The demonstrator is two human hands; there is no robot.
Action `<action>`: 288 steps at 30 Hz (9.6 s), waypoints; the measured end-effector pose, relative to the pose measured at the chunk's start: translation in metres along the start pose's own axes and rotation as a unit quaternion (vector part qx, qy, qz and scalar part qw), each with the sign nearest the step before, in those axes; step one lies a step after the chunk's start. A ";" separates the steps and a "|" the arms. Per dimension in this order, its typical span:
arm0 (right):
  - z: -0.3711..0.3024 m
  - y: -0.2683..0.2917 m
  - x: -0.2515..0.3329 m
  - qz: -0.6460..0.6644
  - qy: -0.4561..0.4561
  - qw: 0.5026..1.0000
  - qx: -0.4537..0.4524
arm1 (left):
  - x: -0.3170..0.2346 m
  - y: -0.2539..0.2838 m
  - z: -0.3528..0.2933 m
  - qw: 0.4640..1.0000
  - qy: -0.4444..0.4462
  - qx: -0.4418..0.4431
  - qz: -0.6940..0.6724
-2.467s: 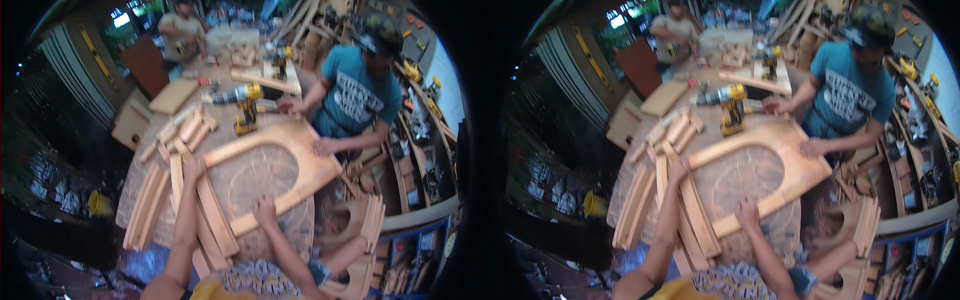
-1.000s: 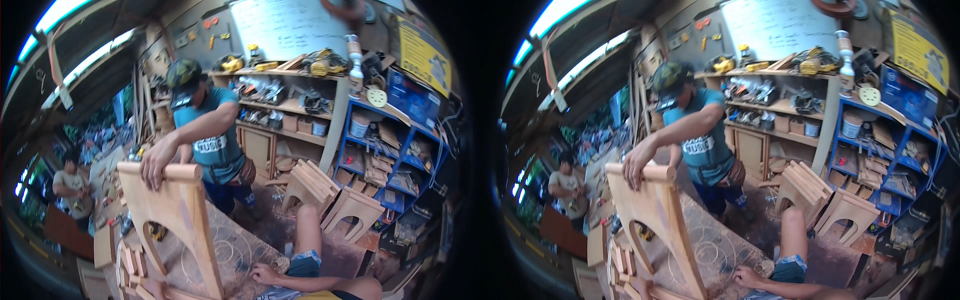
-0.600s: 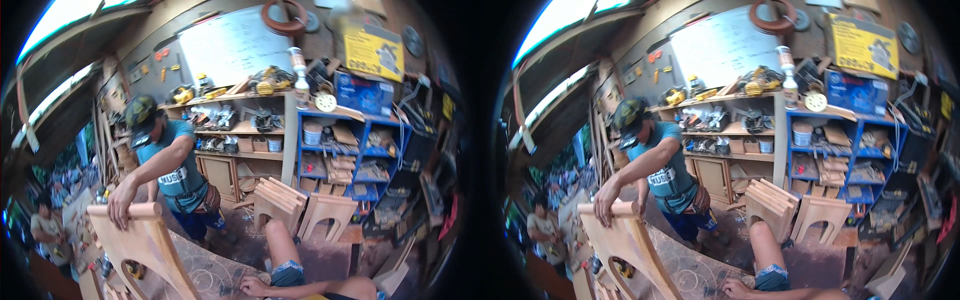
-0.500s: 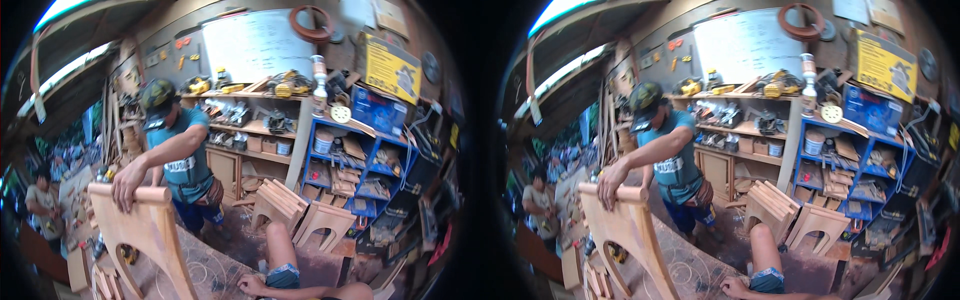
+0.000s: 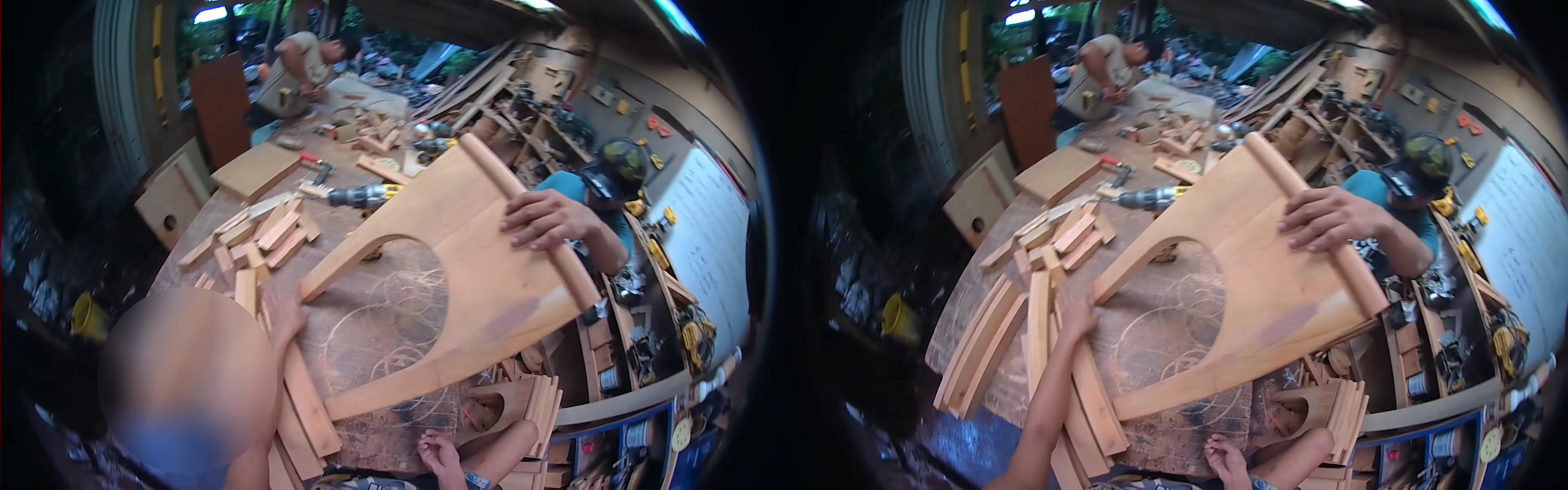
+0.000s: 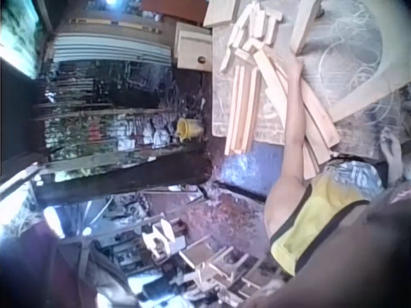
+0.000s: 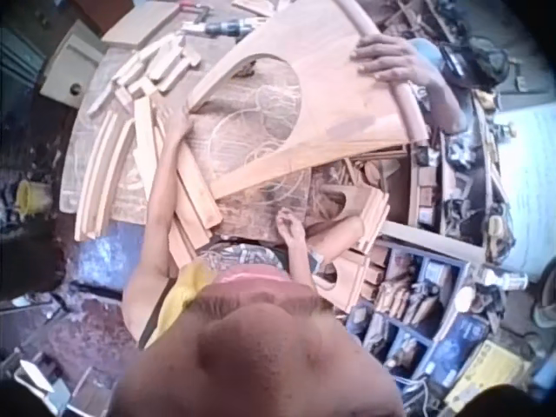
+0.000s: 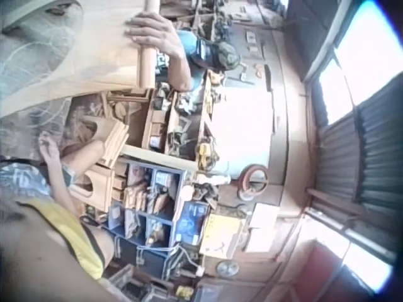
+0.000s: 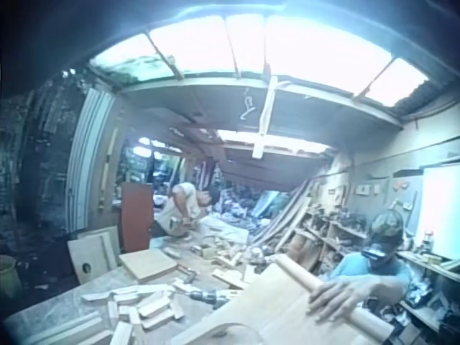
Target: The person aligns wooden boards on a workbench while assisting a coworker who drills screws into a wooden panel using a power drill. Together, they position and fit wooden leg pieces onto the assembled wooden frame.
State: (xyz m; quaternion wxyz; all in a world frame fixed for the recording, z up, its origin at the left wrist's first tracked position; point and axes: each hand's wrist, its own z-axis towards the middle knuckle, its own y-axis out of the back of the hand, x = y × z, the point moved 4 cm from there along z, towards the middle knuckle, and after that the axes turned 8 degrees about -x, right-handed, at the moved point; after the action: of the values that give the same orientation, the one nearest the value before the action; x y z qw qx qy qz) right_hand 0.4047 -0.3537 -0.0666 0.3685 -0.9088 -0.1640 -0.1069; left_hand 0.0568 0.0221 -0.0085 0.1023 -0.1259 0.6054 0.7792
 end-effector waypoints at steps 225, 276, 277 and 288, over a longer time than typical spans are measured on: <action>0.045 -0.240 -0.163 -0.754 0.381 0.525 0.100 | 0.019 0.024 0.020 0.993 0.057 0.048 -0.096; 0.052 -0.240 -0.153 -0.695 0.445 0.557 0.093 | 0.026 0.016 0.028 0.993 0.064 0.046 -0.085; 0.052 -0.240 -0.154 -0.688 0.439 0.571 0.092 | 0.027 0.015 0.028 0.993 0.064 0.049 -0.085; 0.057 -0.238 -0.155 -0.672 0.412 0.610 0.077 | 0.027 0.015 0.029 0.991 0.046 0.067 -0.104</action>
State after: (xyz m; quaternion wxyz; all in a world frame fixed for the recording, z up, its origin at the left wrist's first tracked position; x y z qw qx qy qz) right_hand 0.1760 -0.1872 -0.0042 0.2905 -0.3716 -0.5676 -0.6748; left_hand 0.0242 0.0464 0.0036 0.1630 -0.2167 0.6437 0.7157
